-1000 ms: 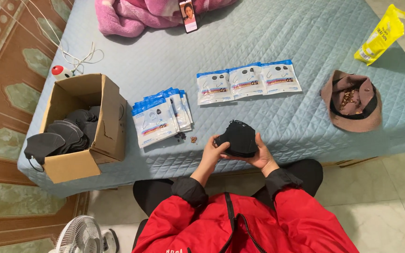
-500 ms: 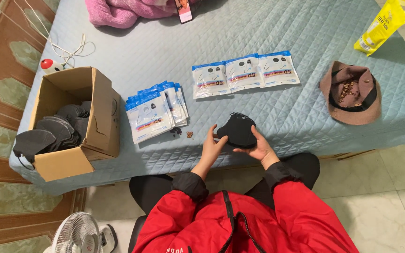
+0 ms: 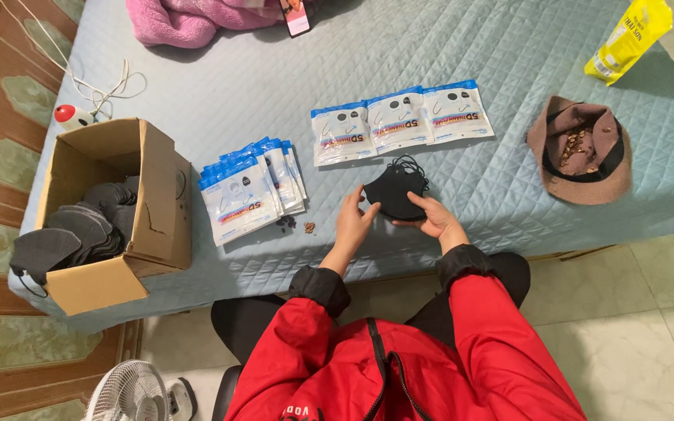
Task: Packaging black face masks into a cardboard box while sitting next to a bed
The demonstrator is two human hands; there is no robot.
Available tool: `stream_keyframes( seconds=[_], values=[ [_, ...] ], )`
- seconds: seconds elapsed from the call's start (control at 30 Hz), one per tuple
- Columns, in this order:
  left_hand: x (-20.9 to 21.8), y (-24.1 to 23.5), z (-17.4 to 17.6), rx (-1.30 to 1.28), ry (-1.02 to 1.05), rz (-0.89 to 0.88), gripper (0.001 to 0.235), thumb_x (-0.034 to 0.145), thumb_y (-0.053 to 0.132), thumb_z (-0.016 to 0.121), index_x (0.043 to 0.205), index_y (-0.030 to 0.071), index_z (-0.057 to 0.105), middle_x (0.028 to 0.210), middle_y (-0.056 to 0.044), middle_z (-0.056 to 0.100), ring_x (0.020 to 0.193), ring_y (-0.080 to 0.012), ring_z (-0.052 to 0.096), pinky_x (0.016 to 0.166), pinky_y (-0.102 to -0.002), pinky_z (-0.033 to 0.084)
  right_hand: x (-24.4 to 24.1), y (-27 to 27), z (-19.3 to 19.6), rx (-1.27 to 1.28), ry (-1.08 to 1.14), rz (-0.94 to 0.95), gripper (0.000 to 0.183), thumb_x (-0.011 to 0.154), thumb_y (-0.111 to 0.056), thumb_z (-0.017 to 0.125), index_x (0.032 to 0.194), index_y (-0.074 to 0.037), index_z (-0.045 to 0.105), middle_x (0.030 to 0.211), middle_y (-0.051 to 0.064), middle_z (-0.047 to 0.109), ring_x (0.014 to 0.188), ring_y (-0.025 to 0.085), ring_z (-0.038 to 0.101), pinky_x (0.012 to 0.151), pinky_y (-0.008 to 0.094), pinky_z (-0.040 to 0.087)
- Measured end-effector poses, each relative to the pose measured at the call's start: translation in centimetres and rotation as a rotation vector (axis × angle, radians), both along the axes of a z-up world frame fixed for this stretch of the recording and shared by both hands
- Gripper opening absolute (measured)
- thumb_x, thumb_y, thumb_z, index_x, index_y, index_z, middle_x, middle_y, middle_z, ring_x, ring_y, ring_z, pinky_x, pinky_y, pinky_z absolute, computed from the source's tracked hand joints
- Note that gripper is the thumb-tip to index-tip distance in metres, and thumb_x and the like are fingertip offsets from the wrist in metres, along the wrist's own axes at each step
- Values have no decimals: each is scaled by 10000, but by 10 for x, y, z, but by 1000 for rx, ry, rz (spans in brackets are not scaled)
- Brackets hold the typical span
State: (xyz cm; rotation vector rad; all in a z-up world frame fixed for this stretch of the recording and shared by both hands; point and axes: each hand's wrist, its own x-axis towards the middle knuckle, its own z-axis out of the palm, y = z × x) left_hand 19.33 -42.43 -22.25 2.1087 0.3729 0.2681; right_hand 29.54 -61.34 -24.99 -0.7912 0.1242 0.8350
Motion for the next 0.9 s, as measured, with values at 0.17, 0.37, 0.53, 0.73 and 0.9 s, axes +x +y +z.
stream_keyframes(
  seconds=[0.17,0.37,0.53,0.73,0.9],
  values=[
    [14,2,-17,58,-40,51,586,909,398,742,1400,127,572,1094,-88,626,853,-261,683,772,-419,553,1,-3,-8,3,-16,-30,373,944,-187,733,1274,-23,676,1192,249,713,1100,440,696,905,723,547],
    [20,6,-25,100,-111,80,459,890,341,757,1299,179,628,986,-38,613,817,-255,663,764,-411,553,2,-4,-12,-36,-43,2,423,941,-174,728,1335,-45,647,1217,256,698,1107,460,683,895,714,554],
    [22,8,-33,102,-169,120,261,853,218,786,1092,209,680,903,-2,602,765,-214,676,718,-364,563,4,-4,-16,-42,-52,6,428,942,-183,725,1349,-81,639,1231,248,697,1126,448,680,903,704,557],
    [17,21,-36,-204,-81,122,92,904,215,765,989,212,732,843,38,721,753,-120,704,698,-294,561,13,-9,-38,-54,-35,-38,418,951,-233,734,1350,-142,652,1247,204,702,1124,424,693,921,736,532],
    [13,43,-41,-810,-386,212,124,958,95,677,1074,69,642,795,-58,671,578,-150,685,550,-254,601,16,-12,-47,124,34,-236,350,941,-280,758,1248,-118,715,1191,207,732,1110,407,708,961,695,544]
  ],
)
